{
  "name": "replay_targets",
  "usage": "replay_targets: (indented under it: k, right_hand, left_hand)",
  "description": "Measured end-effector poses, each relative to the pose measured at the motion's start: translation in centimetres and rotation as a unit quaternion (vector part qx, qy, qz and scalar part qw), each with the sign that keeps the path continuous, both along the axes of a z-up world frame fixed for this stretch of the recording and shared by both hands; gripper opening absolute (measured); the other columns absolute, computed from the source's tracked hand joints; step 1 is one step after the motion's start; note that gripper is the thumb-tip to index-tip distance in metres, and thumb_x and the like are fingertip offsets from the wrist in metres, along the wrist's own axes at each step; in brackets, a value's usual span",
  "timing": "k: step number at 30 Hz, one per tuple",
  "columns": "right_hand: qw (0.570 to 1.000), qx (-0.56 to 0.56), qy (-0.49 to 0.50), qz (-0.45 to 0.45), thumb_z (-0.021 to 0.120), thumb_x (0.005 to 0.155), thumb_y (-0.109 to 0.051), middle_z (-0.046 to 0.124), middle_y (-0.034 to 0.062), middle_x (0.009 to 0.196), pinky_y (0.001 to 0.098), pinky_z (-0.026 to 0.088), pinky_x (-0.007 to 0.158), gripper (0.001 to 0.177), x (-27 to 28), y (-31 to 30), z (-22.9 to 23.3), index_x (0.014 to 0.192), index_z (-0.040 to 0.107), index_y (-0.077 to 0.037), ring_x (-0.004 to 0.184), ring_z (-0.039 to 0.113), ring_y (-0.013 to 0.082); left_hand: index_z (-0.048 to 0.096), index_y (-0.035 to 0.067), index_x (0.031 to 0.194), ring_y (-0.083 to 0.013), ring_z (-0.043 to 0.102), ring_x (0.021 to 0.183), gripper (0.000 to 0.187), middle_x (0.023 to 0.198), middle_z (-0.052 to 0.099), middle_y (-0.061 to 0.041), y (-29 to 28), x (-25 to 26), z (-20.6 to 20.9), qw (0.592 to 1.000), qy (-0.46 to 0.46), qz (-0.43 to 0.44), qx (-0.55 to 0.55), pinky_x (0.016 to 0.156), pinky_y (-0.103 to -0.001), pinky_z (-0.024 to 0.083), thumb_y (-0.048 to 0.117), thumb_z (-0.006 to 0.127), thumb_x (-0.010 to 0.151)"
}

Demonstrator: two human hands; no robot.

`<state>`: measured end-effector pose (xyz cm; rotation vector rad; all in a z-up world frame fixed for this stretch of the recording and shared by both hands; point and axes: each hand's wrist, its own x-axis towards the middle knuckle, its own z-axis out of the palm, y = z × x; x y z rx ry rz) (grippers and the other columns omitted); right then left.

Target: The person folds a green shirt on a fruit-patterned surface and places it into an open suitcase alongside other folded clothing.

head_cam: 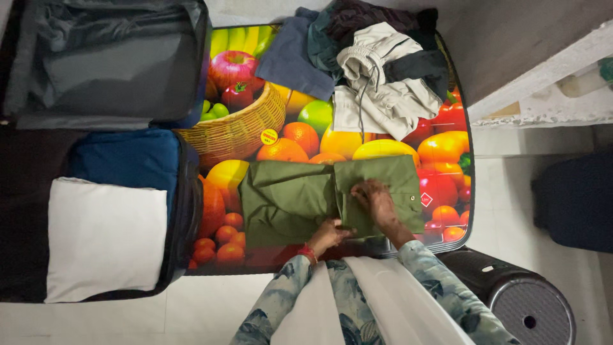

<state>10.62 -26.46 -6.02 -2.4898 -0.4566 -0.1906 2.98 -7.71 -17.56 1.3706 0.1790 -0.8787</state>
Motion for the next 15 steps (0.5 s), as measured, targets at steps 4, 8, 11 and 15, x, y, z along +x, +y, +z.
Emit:
replay_targets:
  k: [4, 8, 11, 15]
  right_hand:
    - [0.998, -0.015, 0.061, -0.007, 0.073, 0.088, -0.022, 0.07, 0.0093, 0.102, 0.0495, 0.043, 0.099, 0.015, -0.8, 0.8, 3.9, 0.101, 0.071, -0.014, 0.111, 0.061, 0.0332]
    - [1.0, -0.01, -0.003, -0.005, 0.071, 0.089, -0.024, 0.067, 0.0125, 0.119, 0.049, 0.04, 0.103, 0.029, -1.7, 1.5, 7.4, 0.115, 0.068, -0.011, 0.117, 0.058, 0.0354]
    - [0.997, -0.031, -0.07, 0.015, 0.071, 0.087, -0.023, 0.062, 0.0154, 0.129, 0.0524, 0.037, 0.105, 0.043, -2.3, 1.4, 7.5, 0.127, 0.063, -0.008, 0.123, 0.054, 0.0373]
    - [0.994, 0.078, -0.038, -0.063, 0.067, 0.1, -0.023, 0.061, 0.009, 0.136, 0.047, 0.043, 0.113, 0.032, -3.8, -0.3, 6.0, 0.13, 0.059, -0.014, 0.13, 0.053, 0.0316]
  left_hand:
    - [0.076, 0.0, 0.105, -0.0099, 0.048, 0.043, 0.03, 0.062, 0.064, -0.001, 0.6, -0.3, -0.3, 0.998, -0.027, 0.046, 0.043, 0.039, -0.029, 0.04, 0.027, 0.073, 0.092]
    - [0.073, 0.0, 0.105, -0.0124, 0.058, 0.047, 0.04, 0.06, 0.062, -0.004, 1.4, -0.6, 0.4, 0.979, -0.031, 0.012, 0.203, 0.044, -0.028, 0.049, 0.038, 0.076, 0.095]
    - [0.067, 0.003, 0.11, -0.0139, 0.064, 0.052, 0.037, 0.069, 0.07, -0.005, 1.6, -1.4, 2.0, 0.986, -0.029, 0.062, 0.149, 0.047, -0.033, 0.054, 0.032, 0.077, 0.089]
    - [0.068, 0.006, 0.104, -0.0218, 0.072, 0.064, 0.029, 0.079, 0.076, -0.013, 2.1, -2.0, 4.9, 0.937, -0.242, 0.076, 0.239, 0.059, -0.037, 0.057, 0.029, 0.078, 0.089]
